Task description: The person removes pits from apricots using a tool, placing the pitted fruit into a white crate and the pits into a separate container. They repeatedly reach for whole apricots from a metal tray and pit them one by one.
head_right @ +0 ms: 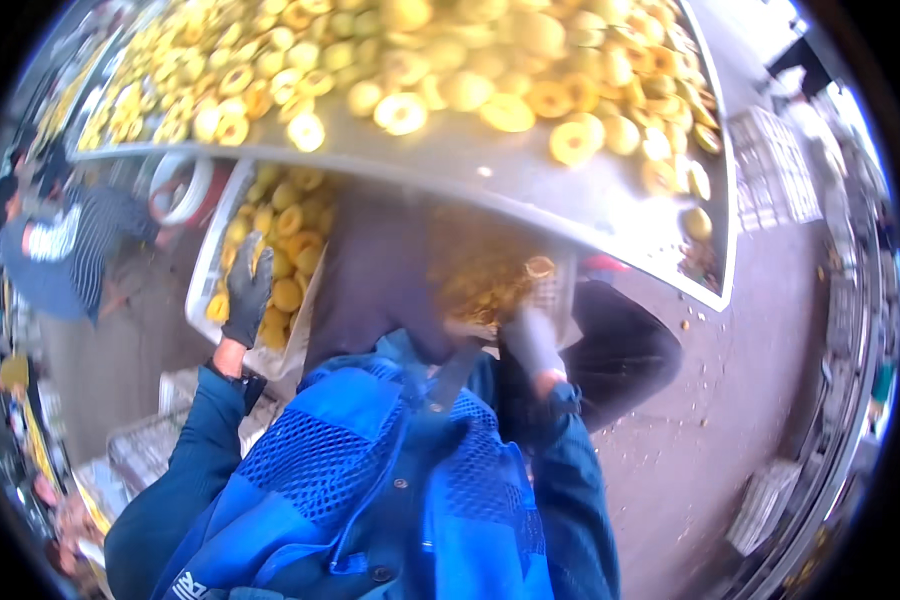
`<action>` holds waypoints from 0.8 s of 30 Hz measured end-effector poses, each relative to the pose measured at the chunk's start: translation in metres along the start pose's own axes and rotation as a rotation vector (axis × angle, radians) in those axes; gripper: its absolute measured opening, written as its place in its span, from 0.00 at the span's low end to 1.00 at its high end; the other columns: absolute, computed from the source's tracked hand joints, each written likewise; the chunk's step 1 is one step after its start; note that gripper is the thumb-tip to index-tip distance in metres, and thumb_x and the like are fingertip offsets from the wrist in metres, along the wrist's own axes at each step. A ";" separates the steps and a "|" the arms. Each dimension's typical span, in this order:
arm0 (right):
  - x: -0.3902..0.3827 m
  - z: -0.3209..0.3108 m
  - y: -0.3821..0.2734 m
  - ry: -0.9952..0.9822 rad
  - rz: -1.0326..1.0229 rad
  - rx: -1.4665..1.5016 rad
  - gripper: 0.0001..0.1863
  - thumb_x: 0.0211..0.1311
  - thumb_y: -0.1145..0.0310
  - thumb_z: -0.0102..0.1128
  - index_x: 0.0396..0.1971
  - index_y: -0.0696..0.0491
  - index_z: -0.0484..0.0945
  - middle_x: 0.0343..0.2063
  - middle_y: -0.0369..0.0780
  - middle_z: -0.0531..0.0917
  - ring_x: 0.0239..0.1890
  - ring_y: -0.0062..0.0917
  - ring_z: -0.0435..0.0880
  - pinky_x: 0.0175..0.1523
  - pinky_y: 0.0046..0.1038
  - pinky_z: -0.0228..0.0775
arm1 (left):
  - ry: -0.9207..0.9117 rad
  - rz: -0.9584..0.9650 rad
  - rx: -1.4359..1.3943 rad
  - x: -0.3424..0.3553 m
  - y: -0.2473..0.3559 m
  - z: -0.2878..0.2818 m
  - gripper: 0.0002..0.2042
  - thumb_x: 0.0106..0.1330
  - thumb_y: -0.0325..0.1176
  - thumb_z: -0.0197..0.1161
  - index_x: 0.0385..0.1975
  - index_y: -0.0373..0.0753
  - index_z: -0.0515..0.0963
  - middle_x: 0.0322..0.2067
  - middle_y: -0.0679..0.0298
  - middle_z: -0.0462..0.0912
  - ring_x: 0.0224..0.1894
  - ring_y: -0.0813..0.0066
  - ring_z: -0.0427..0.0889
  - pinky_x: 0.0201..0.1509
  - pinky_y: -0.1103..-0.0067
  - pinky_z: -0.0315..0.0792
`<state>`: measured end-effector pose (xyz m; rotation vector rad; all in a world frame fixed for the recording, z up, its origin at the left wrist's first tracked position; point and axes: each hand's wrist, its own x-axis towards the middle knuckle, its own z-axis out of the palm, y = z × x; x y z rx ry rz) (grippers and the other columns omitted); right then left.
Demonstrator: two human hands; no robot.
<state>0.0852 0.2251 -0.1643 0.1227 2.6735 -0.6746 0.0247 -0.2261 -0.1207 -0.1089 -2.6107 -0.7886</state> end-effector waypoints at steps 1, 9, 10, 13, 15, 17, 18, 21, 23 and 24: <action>-0.006 0.006 0.004 0.031 -0.037 0.003 0.15 0.62 0.60 0.55 0.37 0.58 0.76 0.21 0.55 0.80 0.28 0.50 0.82 0.32 0.45 0.73 | 0.008 0.104 -0.031 0.023 0.029 -0.001 0.18 0.66 0.34 0.60 0.52 0.30 0.73 0.49 0.47 0.78 0.53 0.54 0.76 0.60 0.68 0.68; -0.003 -0.005 0.005 0.369 -0.072 0.206 0.15 0.64 0.56 0.53 0.31 0.55 0.73 0.17 0.54 0.79 0.22 0.52 0.79 0.30 0.51 0.71 | -0.226 0.894 -0.167 0.222 0.217 0.133 0.18 0.65 0.31 0.58 0.54 0.35 0.73 0.52 0.50 0.76 0.58 0.55 0.73 0.62 0.67 0.66; -0.003 -0.008 0.003 0.338 -0.070 0.209 0.15 0.64 0.57 0.53 0.30 0.55 0.73 0.19 0.54 0.80 0.23 0.52 0.80 0.31 0.49 0.72 | -0.309 0.946 -0.079 0.240 0.231 0.148 0.19 0.65 0.32 0.58 0.56 0.36 0.72 0.54 0.51 0.75 0.59 0.56 0.72 0.63 0.67 0.65; -0.006 -0.014 0.002 0.287 -0.099 0.246 0.12 0.62 0.61 0.55 0.37 0.55 0.74 0.20 0.53 0.80 0.24 0.49 0.80 0.27 0.48 0.70 | -0.095 1.272 0.086 0.267 0.249 0.196 0.17 0.62 0.36 0.57 0.47 0.33 0.74 0.45 0.51 0.78 0.47 0.51 0.76 0.51 0.65 0.69; -0.008 -0.002 0.013 0.314 -0.341 -0.105 0.09 0.60 0.65 0.53 0.37 0.53 0.74 0.17 0.46 0.76 0.16 0.44 0.77 0.21 0.45 0.67 | -0.515 0.988 -0.061 0.263 0.242 0.236 0.19 0.61 0.38 0.57 0.50 0.35 0.73 0.45 0.48 0.77 0.46 0.53 0.77 0.50 0.66 0.70; -0.006 0.008 0.012 0.404 -0.339 -0.083 0.16 0.59 0.64 0.55 0.46 0.53 0.73 0.18 0.47 0.76 0.16 0.44 0.78 0.22 0.44 0.69 | -0.978 0.598 -0.247 0.256 0.255 0.239 0.30 0.62 0.41 0.63 0.64 0.39 0.65 0.63 0.53 0.66 0.65 0.61 0.64 0.68 0.72 0.57; -0.005 0.003 0.011 0.327 -0.384 0.059 0.19 0.59 0.62 0.57 0.49 0.52 0.72 0.21 0.49 0.80 0.19 0.45 0.80 0.26 0.44 0.72 | -0.971 0.723 -0.086 0.250 0.267 0.226 0.30 0.63 0.39 0.61 0.64 0.39 0.62 0.63 0.52 0.64 0.65 0.60 0.63 0.68 0.71 0.57; -0.010 -0.035 -0.011 0.344 -0.072 0.668 0.19 0.61 0.59 0.58 0.49 0.50 0.69 0.28 0.47 0.79 0.21 0.42 0.79 0.28 0.44 0.73 | -0.876 0.674 -0.384 0.225 0.242 0.233 0.29 0.62 0.39 0.63 0.62 0.35 0.64 0.60 0.52 0.68 0.61 0.60 0.68 0.64 0.68 0.62; 0.005 -0.057 -0.017 0.728 -0.179 0.762 0.18 0.59 0.65 0.60 0.45 0.59 0.70 0.30 0.44 0.79 0.28 0.31 0.79 0.33 0.32 0.74 | -0.905 0.642 -0.513 0.209 0.263 0.187 0.28 0.61 0.40 0.64 0.60 0.35 0.66 0.57 0.52 0.72 0.58 0.60 0.71 0.62 0.68 0.65; 0.005 -0.084 -0.029 0.745 -0.079 0.940 0.17 0.58 0.68 0.61 0.43 0.61 0.71 0.30 0.42 0.78 0.29 0.26 0.78 0.34 0.27 0.73 | -0.931 0.673 -0.521 0.200 0.274 0.159 0.27 0.61 0.39 0.65 0.58 0.34 0.69 0.53 0.54 0.75 0.54 0.61 0.74 0.59 0.70 0.67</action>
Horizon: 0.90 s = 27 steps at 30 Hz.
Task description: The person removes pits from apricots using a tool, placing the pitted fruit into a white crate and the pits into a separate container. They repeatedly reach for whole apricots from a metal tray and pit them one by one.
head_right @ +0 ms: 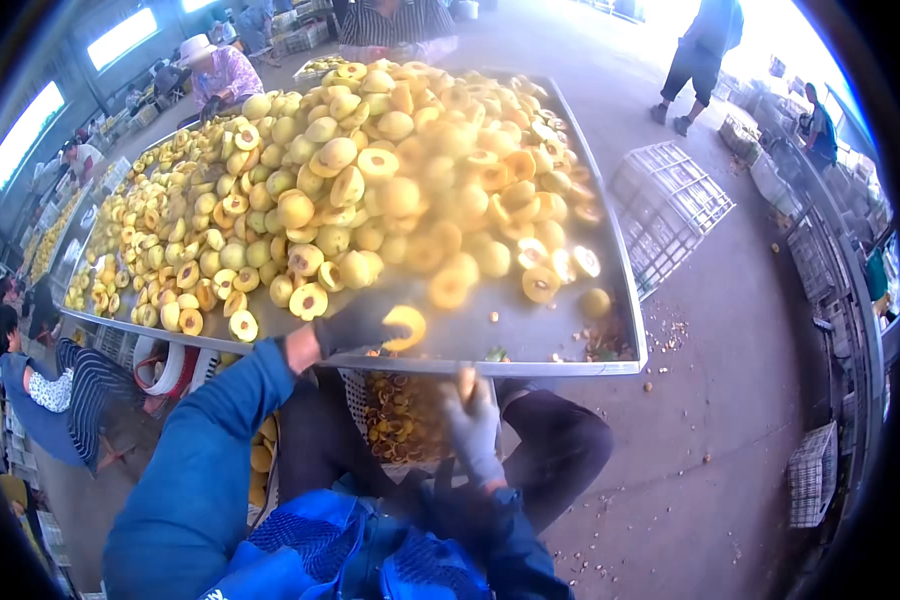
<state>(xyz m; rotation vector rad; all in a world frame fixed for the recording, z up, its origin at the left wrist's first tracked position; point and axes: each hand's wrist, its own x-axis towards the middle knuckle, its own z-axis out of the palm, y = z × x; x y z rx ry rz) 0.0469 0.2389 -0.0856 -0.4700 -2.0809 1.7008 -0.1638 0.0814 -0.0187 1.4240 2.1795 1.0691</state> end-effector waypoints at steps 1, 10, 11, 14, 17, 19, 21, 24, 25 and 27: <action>0.010 0.007 -0.012 0.049 0.003 0.091 0.15 0.59 0.69 0.60 0.42 0.60 0.72 0.29 0.40 0.77 0.29 0.22 0.77 0.35 0.23 0.71 | -0.034 0.028 -0.003 -0.009 0.026 -0.003 0.25 0.60 0.39 0.66 0.55 0.34 0.71 0.50 0.55 0.78 0.51 0.62 0.77 0.56 0.71 0.70; -0.007 0.060 -0.075 -0.161 0.371 0.578 0.08 0.65 0.71 0.52 0.41 0.58 0.73 0.19 0.31 0.73 0.16 0.15 0.69 0.22 0.19 0.65 | 0.681 -0.131 -0.786 -0.066 0.102 0.046 0.22 0.71 0.44 0.47 0.54 0.33 0.70 0.45 0.56 0.79 0.45 0.69 0.79 0.52 0.74 0.73; -0.009 0.064 -0.060 -0.112 0.120 0.361 0.09 0.65 0.72 0.52 0.43 0.58 0.73 0.21 0.33 0.75 0.15 0.18 0.70 0.22 0.20 0.66 | 0.764 -0.142 -0.875 -0.072 0.111 0.052 0.23 0.73 0.47 0.43 0.54 0.33 0.70 0.44 0.56 0.79 0.44 0.70 0.80 0.52 0.74 0.74; -0.012 0.052 -0.065 -0.216 -0.615 -0.918 0.17 0.59 0.72 0.55 0.50 0.54 0.71 0.27 0.40 0.74 0.17 0.30 0.78 0.20 0.26 0.70 | 0.835 -0.176 -1.041 -0.081 0.108 0.048 0.28 0.75 0.53 0.37 0.55 0.32 0.68 0.41 0.56 0.80 0.42 0.71 0.80 0.49 0.75 0.75; -0.022 0.050 -0.063 -0.295 -0.582 -0.930 0.16 0.57 0.71 0.54 0.47 0.53 0.70 0.26 0.38 0.71 0.15 0.29 0.76 0.19 0.27 0.71 | 0.808 -0.212 -1.121 -0.086 0.111 0.040 0.32 0.73 0.57 0.36 0.56 0.32 0.68 0.38 0.56 0.80 0.38 0.72 0.81 0.46 0.76 0.77; -0.025 0.048 -0.070 -0.373 -0.561 -0.911 0.13 0.57 0.70 0.54 0.44 0.52 0.70 0.29 0.38 0.72 0.14 0.28 0.75 0.19 0.26 0.71 | 0.798 -0.236 -1.037 -0.089 0.118 0.036 0.29 0.74 0.53 0.39 0.54 0.31 0.71 0.39 0.56 0.81 0.39 0.71 0.81 0.46 0.76 0.76; -0.027 0.047 -0.063 -0.363 -0.601 -0.900 0.13 0.57 0.70 0.54 0.43 0.52 0.70 0.28 0.38 0.72 0.14 0.27 0.76 0.19 0.26 0.71 | 0.821 -0.166 -0.828 -0.092 0.106 0.043 0.26 0.73 0.50 0.42 0.53 0.30 0.71 0.40 0.56 0.80 0.39 0.71 0.81 0.46 0.76 0.76; -0.036 0.042 -0.087 -0.437 -0.411 -0.765 0.13 0.56 0.70 0.53 0.42 0.52 0.69 0.29 0.39 0.72 0.18 0.26 0.77 0.19 0.26 0.72 | 0.827 -0.114 -0.633 -0.096 0.110 0.048 0.22 0.71 0.43 0.46 0.53 0.29 0.71 0.41 0.56 0.80 0.41 0.70 0.80 0.46 0.76 0.76; -0.040 0.041 -0.101 -0.518 -0.180 -0.638 0.13 0.56 0.70 0.54 0.42 0.52 0.69 0.30 0.39 0.73 0.21 0.25 0.78 0.20 0.26 0.72 | 0.820 -0.137 -0.651 -0.098 0.112 0.049 0.21 0.69 0.40 0.48 0.53 0.29 0.71 0.42 0.57 0.80 0.42 0.70 0.80 0.47 0.76 0.76; -0.043 0.045 -0.119 -0.533 -0.320 -0.770 0.14 0.56 0.69 0.54 0.43 0.54 0.69 0.33 0.41 0.75 0.21 0.26 0.78 0.20 0.28 0.73 | 0.832 -0.138 -0.650 -0.097 0.107 0.053 0.21 0.68 0.39 0.50 0.53 0.29 0.71 0.42 0.56 0.80 0.42 0.70 0.80 0.47 0.75 0.76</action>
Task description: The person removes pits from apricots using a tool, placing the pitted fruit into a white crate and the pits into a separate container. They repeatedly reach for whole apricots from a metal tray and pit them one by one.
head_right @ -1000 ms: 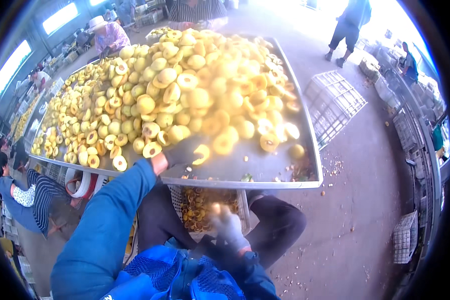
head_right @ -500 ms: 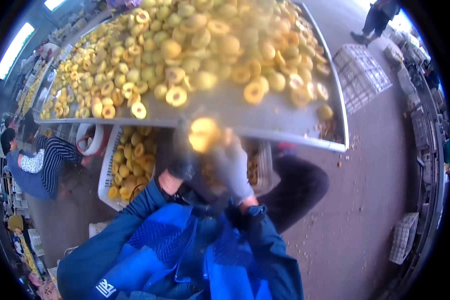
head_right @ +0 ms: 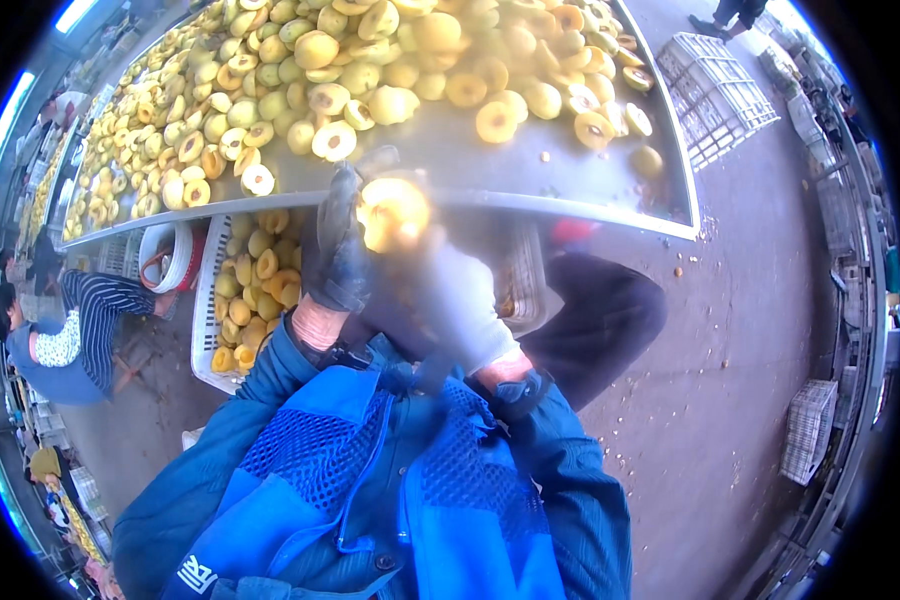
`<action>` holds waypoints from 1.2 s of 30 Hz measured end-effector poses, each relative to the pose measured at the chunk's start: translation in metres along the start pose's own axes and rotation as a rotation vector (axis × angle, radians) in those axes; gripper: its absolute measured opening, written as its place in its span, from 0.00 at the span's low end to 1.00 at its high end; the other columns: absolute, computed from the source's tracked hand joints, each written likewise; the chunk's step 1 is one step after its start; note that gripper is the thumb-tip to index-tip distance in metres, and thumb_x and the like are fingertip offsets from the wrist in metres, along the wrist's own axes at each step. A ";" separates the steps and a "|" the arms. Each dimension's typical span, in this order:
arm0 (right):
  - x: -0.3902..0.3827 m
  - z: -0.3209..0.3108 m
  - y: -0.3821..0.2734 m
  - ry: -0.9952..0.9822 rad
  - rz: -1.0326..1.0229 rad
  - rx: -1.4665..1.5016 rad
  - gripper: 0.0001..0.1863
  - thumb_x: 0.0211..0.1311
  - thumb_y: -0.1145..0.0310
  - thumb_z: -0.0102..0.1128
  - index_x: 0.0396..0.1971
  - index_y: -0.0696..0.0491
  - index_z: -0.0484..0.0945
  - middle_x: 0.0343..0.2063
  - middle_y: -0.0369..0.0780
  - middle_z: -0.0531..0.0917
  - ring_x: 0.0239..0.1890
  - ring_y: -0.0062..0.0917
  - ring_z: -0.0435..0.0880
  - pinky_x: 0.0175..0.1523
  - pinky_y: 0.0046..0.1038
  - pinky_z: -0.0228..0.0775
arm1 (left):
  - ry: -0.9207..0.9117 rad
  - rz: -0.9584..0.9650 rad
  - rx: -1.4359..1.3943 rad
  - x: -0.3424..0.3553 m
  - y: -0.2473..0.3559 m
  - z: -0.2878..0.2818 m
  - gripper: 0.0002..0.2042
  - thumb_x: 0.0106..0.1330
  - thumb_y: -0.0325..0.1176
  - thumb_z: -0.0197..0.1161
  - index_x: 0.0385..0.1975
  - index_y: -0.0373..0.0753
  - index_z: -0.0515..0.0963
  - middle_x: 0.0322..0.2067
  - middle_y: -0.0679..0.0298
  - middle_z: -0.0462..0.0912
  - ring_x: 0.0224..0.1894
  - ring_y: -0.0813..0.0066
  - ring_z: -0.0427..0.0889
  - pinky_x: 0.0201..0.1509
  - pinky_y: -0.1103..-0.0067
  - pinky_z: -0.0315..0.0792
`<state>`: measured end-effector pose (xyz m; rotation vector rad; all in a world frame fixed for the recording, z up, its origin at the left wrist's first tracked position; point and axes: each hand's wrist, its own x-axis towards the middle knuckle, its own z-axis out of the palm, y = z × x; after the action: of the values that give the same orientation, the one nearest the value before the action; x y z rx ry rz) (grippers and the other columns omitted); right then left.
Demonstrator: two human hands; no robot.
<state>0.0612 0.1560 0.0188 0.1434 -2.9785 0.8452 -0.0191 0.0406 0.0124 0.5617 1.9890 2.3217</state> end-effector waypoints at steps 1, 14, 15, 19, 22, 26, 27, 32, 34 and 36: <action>0.000 0.000 -0.004 0.005 -0.101 -0.165 0.16 0.55 0.69 0.55 0.43 0.56 0.69 0.35 0.43 0.76 0.22 0.27 0.77 0.21 0.29 0.73 | 0.014 0.005 -0.002 -0.001 -0.003 0.000 0.21 0.67 0.39 0.51 0.53 0.29 0.71 0.41 0.55 0.80 0.42 0.69 0.80 0.48 0.75 0.75; 0.008 -0.018 0.011 -0.549 0.469 1.872 0.07 0.68 0.68 0.52 0.36 0.55 0.75 0.15 0.32 0.73 0.08 0.17 0.66 0.13 0.19 0.60 | 0.115 1.029 0.473 0.036 -0.028 0.005 0.21 0.67 0.35 0.52 0.56 0.31 0.67 0.55 0.48 0.72 0.53 0.53 0.76 0.58 0.68 0.70; 0.009 -0.015 0.013 -0.704 0.404 2.133 0.07 0.66 0.67 0.53 0.33 0.54 0.74 0.13 0.29 0.69 0.08 0.16 0.64 0.12 0.19 0.56 | 0.069 0.612 0.312 0.027 -0.026 0.005 0.20 0.67 0.34 0.52 0.57 0.31 0.66 0.54 0.48 0.72 0.52 0.55 0.76 0.59 0.69 0.70; -0.012 -0.037 -0.008 -0.421 0.443 1.774 0.12 0.67 0.67 0.54 0.46 0.56 0.73 0.27 0.34 0.78 0.22 0.13 0.75 0.26 0.17 0.68 | -0.061 -0.093 -0.119 -0.008 0.013 0.001 0.18 0.69 0.34 0.51 0.55 0.32 0.67 0.50 0.51 0.74 0.49 0.62 0.77 0.56 0.73 0.70; -0.007 -0.015 0.007 -0.225 0.237 1.189 0.14 0.63 0.68 0.55 0.45 0.57 0.74 0.29 0.35 0.79 0.24 0.14 0.75 0.29 0.17 0.69 | -0.239 -0.431 -0.513 0.008 0.050 0.000 0.15 0.71 0.35 0.51 0.52 0.32 0.70 0.45 0.55 0.77 0.45 0.70 0.77 0.51 0.78 0.72; -0.018 -0.033 0.006 -0.496 0.444 1.465 0.08 0.60 0.68 0.55 0.31 0.57 0.72 0.09 0.33 0.67 0.05 0.16 0.62 0.10 0.18 0.52 | -0.480 -0.364 -0.660 0.001 0.019 -0.003 0.16 0.72 0.37 0.50 0.52 0.33 0.71 0.38 0.59 0.79 0.40 0.76 0.78 0.47 0.81 0.73; -0.022 -0.021 0.018 -0.586 0.448 1.633 0.08 0.60 0.67 0.55 0.31 0.57 0.72 0.10 0.32 0.67 0.06 0.16 0.62 0.11 0.18 0.53 | -0.481 -0.346 -0.653 0.000 0.002 -0.002 0.16 0.72 0.37 0.50 0.52 0.33 0.71 0.38 0.59 0.79 0.40 0.76 0.78 0.47 0.81 0.73; -0.015 0.005 0.043 -0.621 0.069 1.869 0.07 0.58 0.68 0.55 0.32 0.56 0.71 0.13 0.33 0.69 0.08 0.17 0.64 0.13 0.21 0.58 | -0.214 -0.203 -0.688 0.016 -0.017 0.001 0.19 0.73 0.41 0.46 0.54 0.31 0.67 0.38 0.53 0.80 0.41 0.65 0.80 0.46 0.72 0.76; -0.017 -0.011 0.036 -0.565 0.131 1.774 0.08 0.57 0.70 0.56 0.32 0.58 0.73 0.17 0.36 0.74 0.11 0.21 0.70 0.17 0.23 0.62 | -0.091 -0.179 -0.573 0.009 -0.013 -0.012 0.19 0.73 0.41 0.46 0.54 0.32 0.68 0.43 0.55 0.79 0.46 0.67 0.79 0.51 0.73 0.75; -0.008 0.007 0.062 -0.309 -0.064 0.997 0.09 0.56 0.70 0.58 0.35 0.58 0.74 0.21 0.40 0.77 0.13 0.27 0.74 0.18 0.27 0.65 | -0.053 -0.112 -0.461 0.033 0.033 -0.007 0.21 0.73 0.47 0.44 0.49 0.33 0.69 0.36 0.54 0.80 0.39 0.65 0.81 0.45 0.73 0.77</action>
<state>0.0627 0.2058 -0.0199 0.4119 -2.4293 2.3669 -0.0449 0.0369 0.0514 0.4574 1.3500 2.5368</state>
